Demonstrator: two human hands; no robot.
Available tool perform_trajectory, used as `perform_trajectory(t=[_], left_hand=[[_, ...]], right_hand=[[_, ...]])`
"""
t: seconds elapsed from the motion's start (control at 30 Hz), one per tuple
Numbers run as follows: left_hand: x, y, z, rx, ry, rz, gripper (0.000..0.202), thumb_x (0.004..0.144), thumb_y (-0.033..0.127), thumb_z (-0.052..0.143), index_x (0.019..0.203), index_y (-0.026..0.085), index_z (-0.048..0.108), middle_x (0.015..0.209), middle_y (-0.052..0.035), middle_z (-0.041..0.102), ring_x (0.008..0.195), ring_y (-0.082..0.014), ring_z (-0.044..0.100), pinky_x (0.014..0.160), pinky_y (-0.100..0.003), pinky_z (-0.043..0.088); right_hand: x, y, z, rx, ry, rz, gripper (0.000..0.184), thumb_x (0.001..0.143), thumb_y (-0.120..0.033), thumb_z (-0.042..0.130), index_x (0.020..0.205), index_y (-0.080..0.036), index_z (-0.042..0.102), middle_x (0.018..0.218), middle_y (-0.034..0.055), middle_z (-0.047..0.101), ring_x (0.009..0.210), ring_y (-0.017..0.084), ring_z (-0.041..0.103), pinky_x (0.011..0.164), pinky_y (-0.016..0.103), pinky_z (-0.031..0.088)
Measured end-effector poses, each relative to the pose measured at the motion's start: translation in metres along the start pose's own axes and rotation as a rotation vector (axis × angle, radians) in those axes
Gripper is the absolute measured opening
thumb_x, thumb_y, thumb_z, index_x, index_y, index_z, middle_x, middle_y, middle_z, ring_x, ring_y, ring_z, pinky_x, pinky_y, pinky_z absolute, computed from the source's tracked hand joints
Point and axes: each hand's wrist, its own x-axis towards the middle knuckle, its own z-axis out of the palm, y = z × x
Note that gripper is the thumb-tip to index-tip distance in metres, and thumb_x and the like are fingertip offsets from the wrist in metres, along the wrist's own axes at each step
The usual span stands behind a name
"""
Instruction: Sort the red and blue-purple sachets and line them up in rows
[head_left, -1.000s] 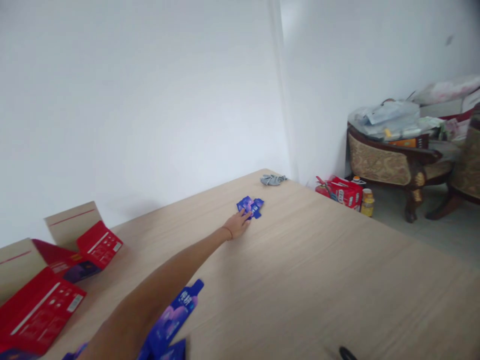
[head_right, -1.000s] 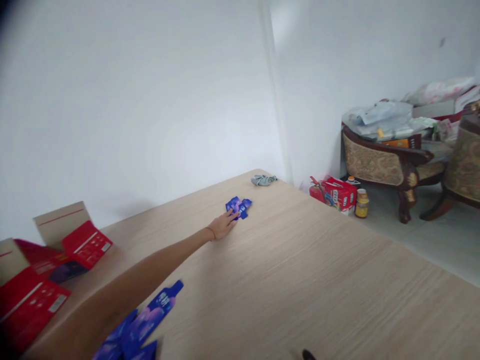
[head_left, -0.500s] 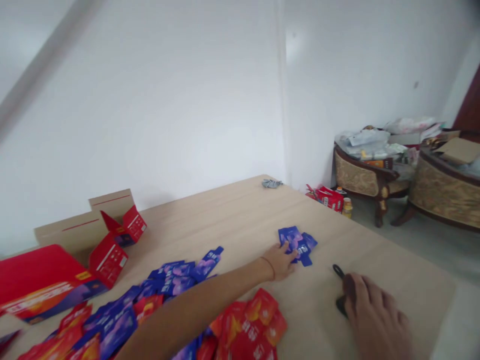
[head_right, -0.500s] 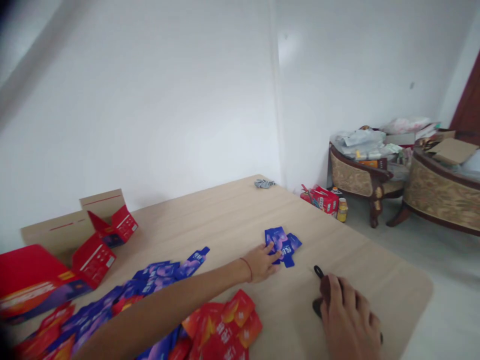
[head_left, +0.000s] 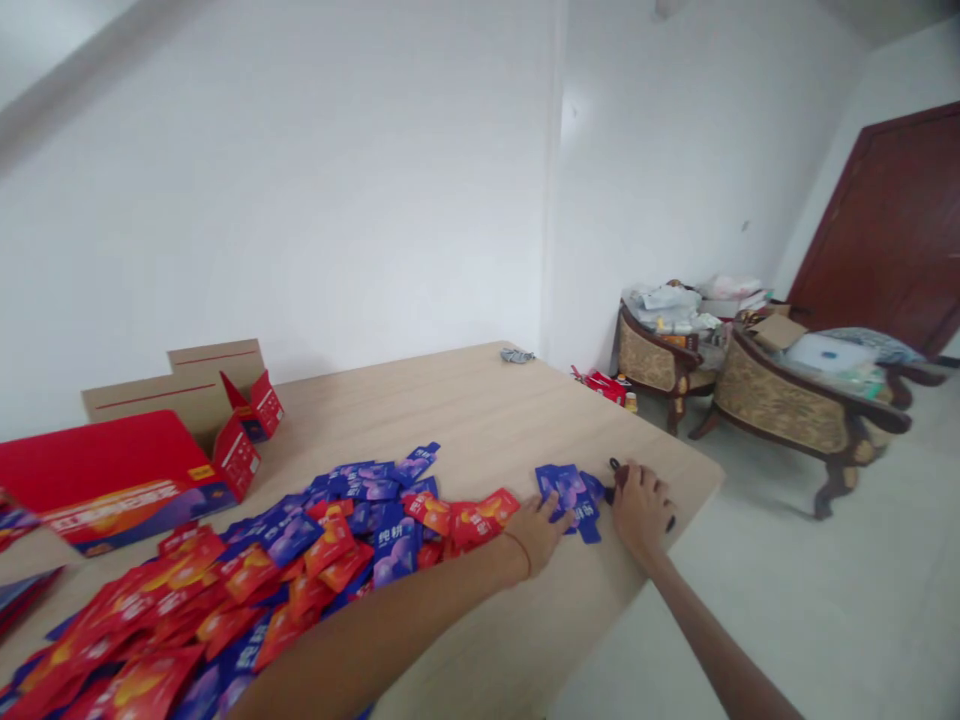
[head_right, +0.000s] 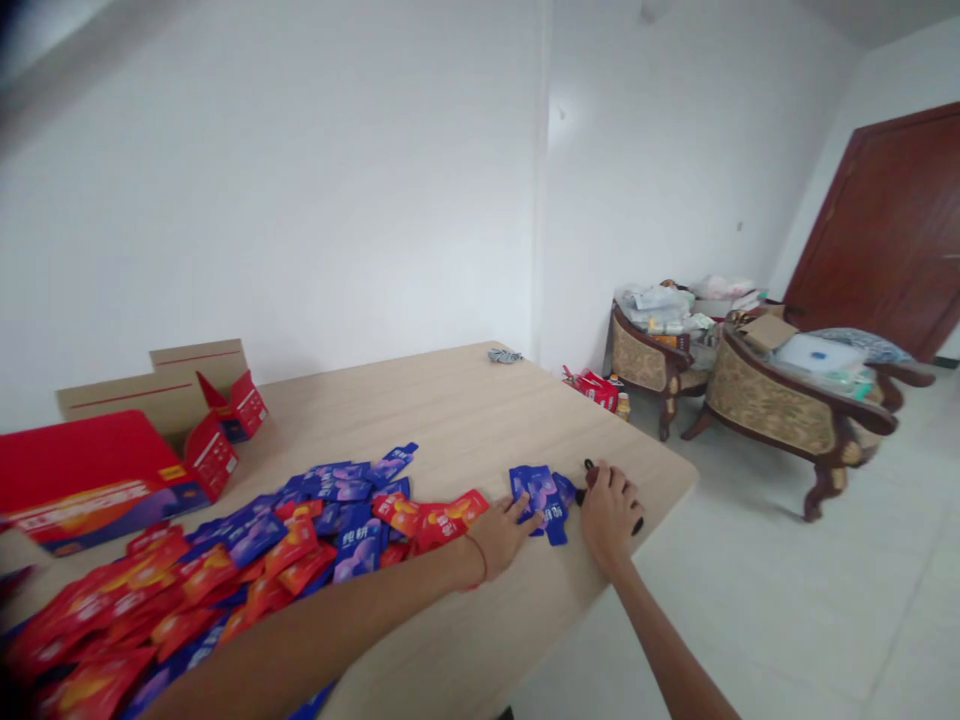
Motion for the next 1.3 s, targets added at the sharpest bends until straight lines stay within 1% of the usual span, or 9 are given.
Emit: perform_trajectory(t=[0.2,0.4,0.63,0.77,0.87,0.93,1.07,1.23,1.3], left_hand=[[-0.03,-0.034,-0.006,-0.025,0.03,0.168,0.058,0.103,0.018,0.049,0.158,0.034,0.039,0.166,-0.0119,0.035,0.144,-0.0326,0.047,0.115,-0.05,0.042],[-0.03,-0.075,-0.022,-0.04,-0.021,0.334,0.06,0.104,0.016,0.043,0.156,0.047,0.037,0.169,-0.0025,0.031,0.148,-0.0285,0.042,0.117,-0.049,0.039],[-0.022,-0.081,-0.037,-0.072,-0.051,0.334,0.057,0.102,0.014,0.046,0.144,0.051,0.052,0.162,0.0035,0.044,0.152,-0.0257,0.035,0.12,-0.053,0.033],[-0.016,-0.058,-0.046,-0.084,-0.027,0.218,0.049,0.096,0.011,0.055,0.132,0.042,0.064,0.155,0.0012,0.052,0.151,-0.0316,0.036,0.116,-0.058,0.038],[-0.018,-0.026,-0.049,-0.09,0.052,0.072,0.038,0.1,0.018,0.053,0.136,0.026,0.063,0.152,-0.0105,0.053,0.145,-0.0333,0.043,0.116,-0.054,0.039],[-0.025,0.001,-0.046,-0.097,0.086,0.001,0.038,0.104,0.032,0.052,0.138,0.017,0.06,0.145,-0.0168,0.058,0.137,-0.0327,0.052,0.114,-0.05,0.043],[-0.049,0.052,-0.035,-0.095,0.073,-0.065,0.055,0.102,0.055,0.051,0.131,0.01,0.064,0.135,-0.0228,0.064,0.128,-0.0378,0.059,0.105,-0.052,0.049],[-0.088,0.093,-0.021,-0.052,0.045,-0.091,0.067,0.098,0.06,0.057,0.137,0.006,0.06,0.133,-0.0283,0.064,0.122,-0.0395,0.063,0.095,-0.051,0.053],[-0.105,0.104,-0.016,0.022,0.069,-0.017,0.057,0.099,0.051,0.058,0.135,0.006,0.061,0.126,-0.0289,0.068,0.112,-0.0386,0.068,0.084,-0.048,0.055]], right_hand=[[-0.001,0.001,0.0,0.033,-0.013,0.019,0.05,0.099,-0.024,0.044,0.149,-0.015,0.048,0.135,0.0233,0.055,0.121,0.036,0.048,0.089,0.046,0.041],[0.002,0.003,0.004,0.061,-0.002,0.005,0.049,0.101,-0.028,0.044,0.148,-0.015,0.047,0.135,0.0197,0.055,0.121,0.034,0.048,0.09,0.045,0.04],[0.004,0.003,0.006,0.053,-0.028,0.016,0.049,0.101,-0.028,0.044,0.148,-0.015,0.047,0.136,0.0209,0.054,0.119,0.034,0.048,0.091,0.045,0.038],[0.004,0.004,0.004,0.056,-0.019,0.003,0.049,0.1,-0.028,0.045,0.148,-0.016,0.047,0.137,0.0197,0.054,0.119,0.033,0.048,0.091,0.044,0.038],[0.004,0.003,0.002,0.056,-0.022,0.01,0.049,0.101,-0.028,0.044,0.149,-0.016,0.046,0.137,0.0196,0.054,0.119,0.034,0.047,0.092,0.044,0.036],[0.004,0.003,0.001,0.058,-0.026,0.012,0.05,0.101,-0.028,0.044,0.149,-0.016,0.045,0.137,0.0201,0.054,0.12,0.034,0.047,0.093,0.044,0.036],[0.003,0.004,0.001,0.068,-0.033,0.014,0.049,0.101,-0.028,0.044,0.149,-0.016,0.046,0.138,0.02,0.054,0.121,0.034,0.046,0.093,0.044,0.035],[0.002,0.004,0.002,0.074,-0.018,0.009,0.049,0.101,-0.027,0.045,0.149,-0.017,0.046,0.137,0.0199,0.054,0.121,0.034,0.047,0.093,0.044,0.036],[0.001,0.003,0.003,0.079,-0.024,0.011,0.049,0.101,-0.028,0.045,0.148,-0.016,0.047,0.137,0.0201,0.054,0.12,0.034,0.047,0.093,0.044,0.036]])
